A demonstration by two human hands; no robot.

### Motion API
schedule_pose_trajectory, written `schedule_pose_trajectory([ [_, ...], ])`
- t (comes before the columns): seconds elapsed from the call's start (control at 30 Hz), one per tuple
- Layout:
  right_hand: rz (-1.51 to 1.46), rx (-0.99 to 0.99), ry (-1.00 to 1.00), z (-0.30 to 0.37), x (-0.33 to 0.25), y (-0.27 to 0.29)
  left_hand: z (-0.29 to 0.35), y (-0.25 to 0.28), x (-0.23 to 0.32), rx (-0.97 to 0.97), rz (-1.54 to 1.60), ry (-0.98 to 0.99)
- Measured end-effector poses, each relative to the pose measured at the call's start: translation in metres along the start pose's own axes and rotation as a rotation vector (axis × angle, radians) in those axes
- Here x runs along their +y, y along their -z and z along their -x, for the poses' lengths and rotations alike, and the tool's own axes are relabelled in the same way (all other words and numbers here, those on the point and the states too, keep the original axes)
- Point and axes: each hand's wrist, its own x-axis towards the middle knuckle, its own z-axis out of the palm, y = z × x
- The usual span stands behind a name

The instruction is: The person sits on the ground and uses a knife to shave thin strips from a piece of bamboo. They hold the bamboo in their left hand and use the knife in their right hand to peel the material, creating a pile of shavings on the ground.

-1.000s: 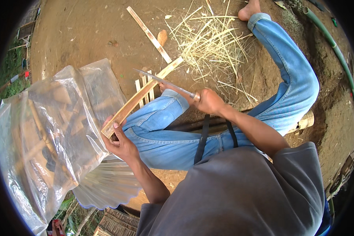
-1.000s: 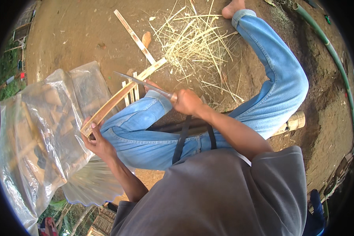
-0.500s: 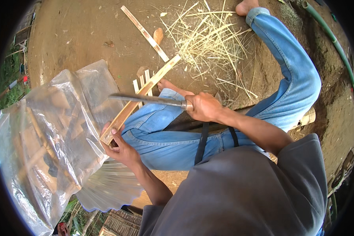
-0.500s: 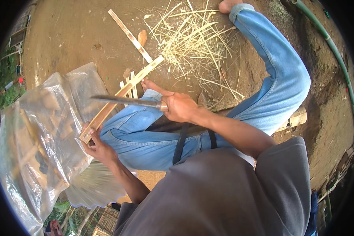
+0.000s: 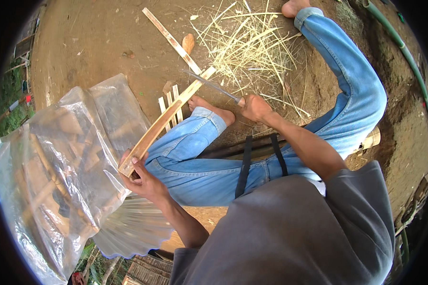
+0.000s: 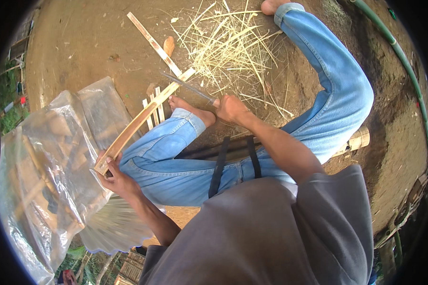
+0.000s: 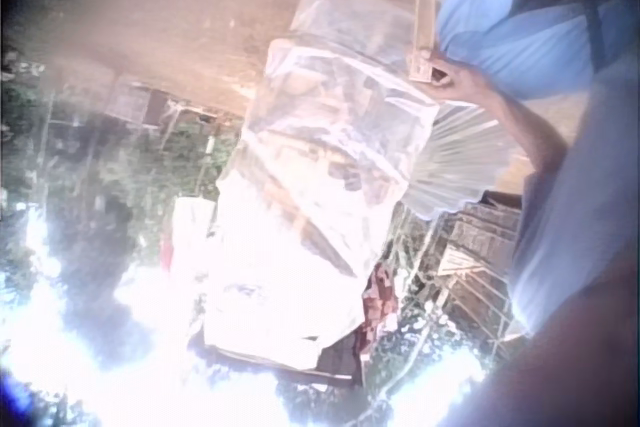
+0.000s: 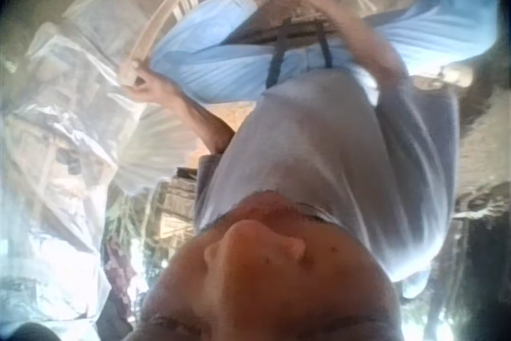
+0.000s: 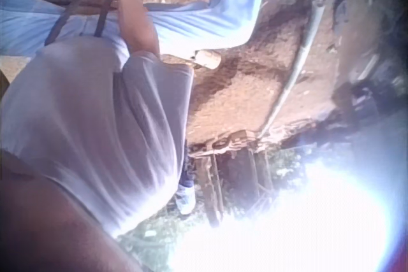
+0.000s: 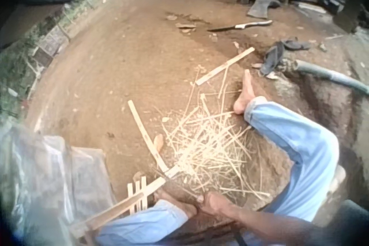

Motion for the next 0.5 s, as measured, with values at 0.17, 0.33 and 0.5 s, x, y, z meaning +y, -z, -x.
schedule_pose_trajectory([
  [0.17,-0.081,-0.113,0.161,0.038,-0.037,0.020,0.005,-0.005,0.005,0.052,0.023,-0.005],
  [0.33,-0.082,-0.064,-0.032,0.001,-0.015,0.014,-0.003,0.000,-0.003,0.038,0.010,-0.011],
  [0.5,0.076,-0.022,0.089,-0.006,0.007,-0.007,0.002,-0.004,0.003,0.062,0.040,0.003],
])
